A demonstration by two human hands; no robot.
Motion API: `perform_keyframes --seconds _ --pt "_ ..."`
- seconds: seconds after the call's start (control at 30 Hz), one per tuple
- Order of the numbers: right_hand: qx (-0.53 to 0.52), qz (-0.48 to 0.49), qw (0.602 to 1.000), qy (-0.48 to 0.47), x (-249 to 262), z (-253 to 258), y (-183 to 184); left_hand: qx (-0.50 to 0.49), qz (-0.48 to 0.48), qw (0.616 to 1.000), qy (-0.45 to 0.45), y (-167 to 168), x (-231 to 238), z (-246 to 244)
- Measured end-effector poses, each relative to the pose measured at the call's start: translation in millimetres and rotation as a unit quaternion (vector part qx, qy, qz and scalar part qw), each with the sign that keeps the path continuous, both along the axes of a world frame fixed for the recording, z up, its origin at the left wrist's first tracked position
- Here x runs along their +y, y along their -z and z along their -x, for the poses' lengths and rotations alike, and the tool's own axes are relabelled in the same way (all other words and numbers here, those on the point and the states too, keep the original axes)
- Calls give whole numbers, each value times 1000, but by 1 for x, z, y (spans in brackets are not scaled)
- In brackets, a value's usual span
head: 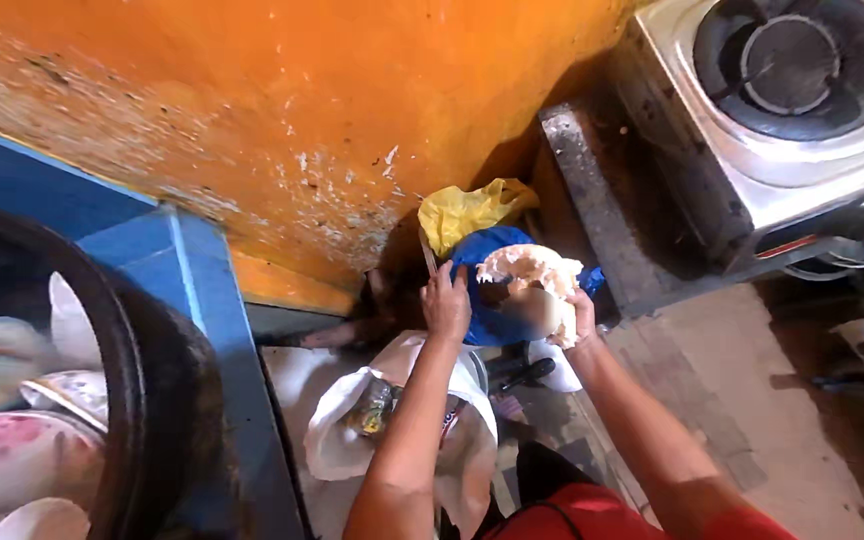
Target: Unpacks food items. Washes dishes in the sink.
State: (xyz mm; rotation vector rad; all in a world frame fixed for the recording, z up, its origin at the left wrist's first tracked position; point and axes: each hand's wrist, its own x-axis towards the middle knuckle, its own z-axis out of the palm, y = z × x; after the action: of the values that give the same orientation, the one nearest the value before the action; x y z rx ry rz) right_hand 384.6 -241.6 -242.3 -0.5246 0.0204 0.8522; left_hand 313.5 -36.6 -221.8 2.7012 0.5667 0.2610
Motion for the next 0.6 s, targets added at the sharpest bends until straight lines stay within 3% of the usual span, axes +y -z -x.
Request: perform_keyframes --seconds 0.07,0.2,0.3,0.47,0.6 --pt "-1 1 1000 -11 -9 5 0 5 22 999 -36 -6 4 -1" --pt "20 48 999 -10 -13 20 1 67 183 980 -43 -22 6 3" --pt "37 48 998 -3 -19 27 7 85 148 985 -22 -26 5 4" --pt "43 74 996 -18 -31 38 10 -21 225 971 -76 -39 8 10" --pt "63 123 990 -39 -24 40 -2 -64 390 916 -72 -49 0 34"
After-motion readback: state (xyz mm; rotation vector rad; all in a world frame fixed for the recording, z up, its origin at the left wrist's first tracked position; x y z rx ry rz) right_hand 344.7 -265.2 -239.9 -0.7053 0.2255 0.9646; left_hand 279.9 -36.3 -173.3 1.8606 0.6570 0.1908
